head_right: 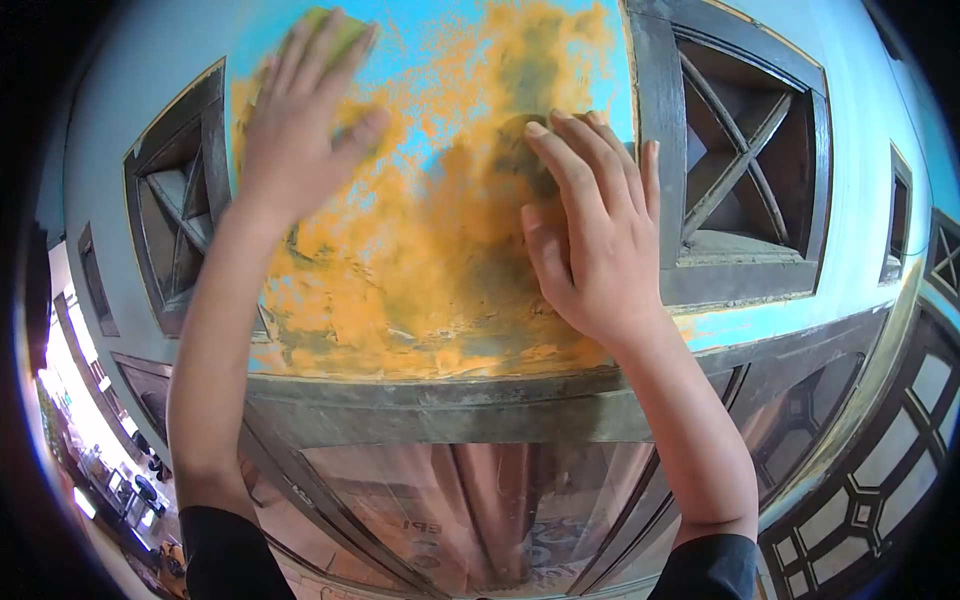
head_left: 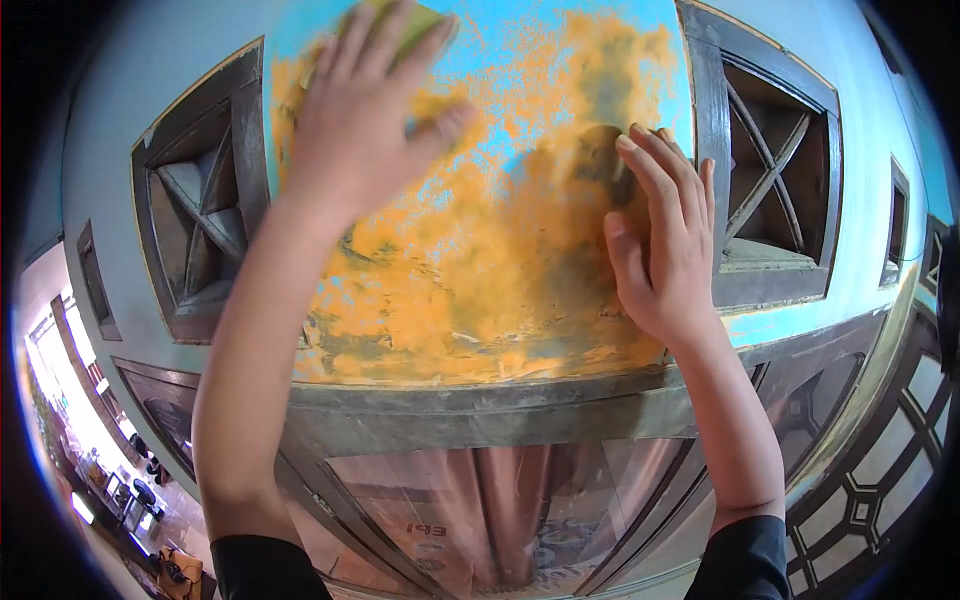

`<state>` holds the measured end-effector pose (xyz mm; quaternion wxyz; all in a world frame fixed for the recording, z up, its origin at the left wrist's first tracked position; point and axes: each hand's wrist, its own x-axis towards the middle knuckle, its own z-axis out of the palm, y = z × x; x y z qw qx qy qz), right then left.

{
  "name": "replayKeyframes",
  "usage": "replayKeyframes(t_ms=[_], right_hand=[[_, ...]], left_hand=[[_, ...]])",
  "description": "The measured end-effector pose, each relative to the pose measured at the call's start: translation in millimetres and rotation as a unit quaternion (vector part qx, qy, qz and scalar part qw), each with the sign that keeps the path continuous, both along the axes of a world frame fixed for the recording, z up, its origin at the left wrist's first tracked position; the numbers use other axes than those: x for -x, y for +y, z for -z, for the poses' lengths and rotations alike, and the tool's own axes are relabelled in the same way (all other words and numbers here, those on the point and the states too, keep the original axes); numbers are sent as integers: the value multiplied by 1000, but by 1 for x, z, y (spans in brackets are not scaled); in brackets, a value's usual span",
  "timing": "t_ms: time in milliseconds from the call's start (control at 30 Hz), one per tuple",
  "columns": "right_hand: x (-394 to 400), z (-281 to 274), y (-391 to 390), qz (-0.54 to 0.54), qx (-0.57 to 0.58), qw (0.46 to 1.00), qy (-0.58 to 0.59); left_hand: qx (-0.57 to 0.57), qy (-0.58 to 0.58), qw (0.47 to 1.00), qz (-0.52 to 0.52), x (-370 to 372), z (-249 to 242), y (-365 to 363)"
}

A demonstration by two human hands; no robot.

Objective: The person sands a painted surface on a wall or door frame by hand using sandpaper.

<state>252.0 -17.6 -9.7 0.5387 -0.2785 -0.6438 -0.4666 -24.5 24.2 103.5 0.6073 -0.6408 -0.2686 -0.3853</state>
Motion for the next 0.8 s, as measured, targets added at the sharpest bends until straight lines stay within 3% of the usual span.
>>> replayKeyframes(t_ms=[67,133,233,267,367,467,600,733,800], right_hand=[[-3,2,4,-46,-3,999,28],[-8,1,11,-148,-5,987,54],[-11,1,10,-174,4,984,44],[-11,2,9,-172,12,984,47],[-7,-1,3,-114,24,993,37],[-4,-6,2,-17,32,999,37],[-5,-45,10,105,-14,994,21],[4,-86,22,133,-73,988,29],[12,-91,20,152,-76,985,37]], left_hand=[[72,67,995,-11,-30,49,-19],[191,255,946,62,-46,109,-22],[145,223,962,58,-35,74,-18],[101,162,981,38,-28,46,-18],[-41,4,999,30,0,-34,-2],[-5,-4,1000,22,-27,-4,-12],[152,225,960,63,-46,72,-26],[-26,41,999,-16,-2,-12,0],[44,-67,996,-30,-1,-35,-20]])
